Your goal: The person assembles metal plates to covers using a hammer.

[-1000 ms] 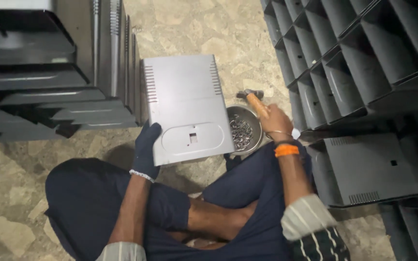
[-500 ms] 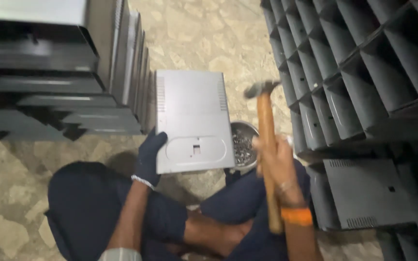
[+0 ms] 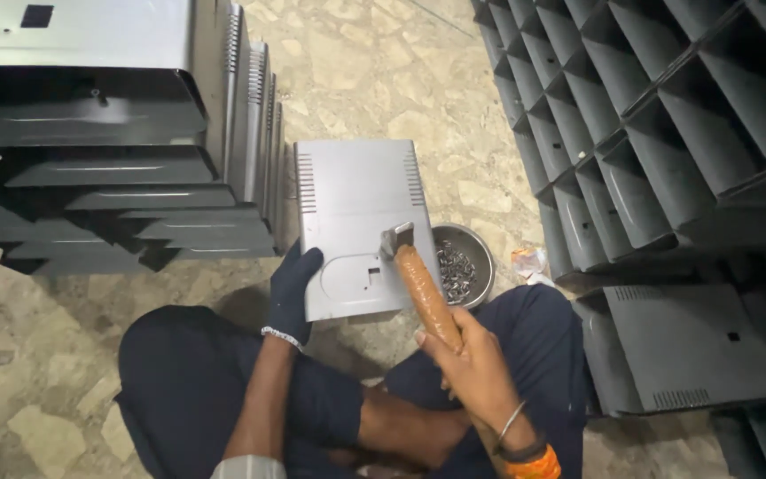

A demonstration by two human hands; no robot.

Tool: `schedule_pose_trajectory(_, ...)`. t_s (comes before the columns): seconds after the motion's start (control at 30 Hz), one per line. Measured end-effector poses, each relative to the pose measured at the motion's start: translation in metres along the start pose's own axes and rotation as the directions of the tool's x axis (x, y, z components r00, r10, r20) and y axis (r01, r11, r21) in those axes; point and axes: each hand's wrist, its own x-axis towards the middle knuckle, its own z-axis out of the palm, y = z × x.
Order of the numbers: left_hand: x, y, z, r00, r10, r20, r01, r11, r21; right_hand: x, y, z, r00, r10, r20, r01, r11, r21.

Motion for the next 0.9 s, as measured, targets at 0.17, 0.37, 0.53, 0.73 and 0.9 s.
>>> schedule_pose_trajectory(0.17,0.0,0.003,0.006,0.994,0.0,0.11,0.012,0.995,-0.102,0.0,-0.005,-0.005,0.996,-0.084,-0.001,0.084,0.996,-0.028)
schedule_pose_trajectory(0.37,-0.007,0.008,0.017,0.994,0.053,0.096,-0.047,0.997,-0.06,-0.005,-0.004,-0.001,0.995,-0.1,-0.012,0.099,0.994,-0.051)
schedule_pose_trajectory(0.53,-0.008,0.003,0.016,0.995,0.081,0.064,-0.078,0.996,-0.037,-0.005,-0.005,-0.002,0.997,-0.079,0.021,0.079,0.997,0.001)
schedule_pose_trajectory(0.73,-0.016,0.006,0.016,0.995,0.07,0.074,-0.066,0.996,-0.057,-0.033,-0.072,-0.036,0.979,-0.2,-0.034,0.203,0.968,0.147)
schedule_pose_trajectory(0.9,-0.012,0.0,0.016,0.995,0.06,0.077,-0.056,0.997,-0.057,-0.056,-0.095,-0.052,0.844,-0.421,-0.332,0.502,0.838,0.214)
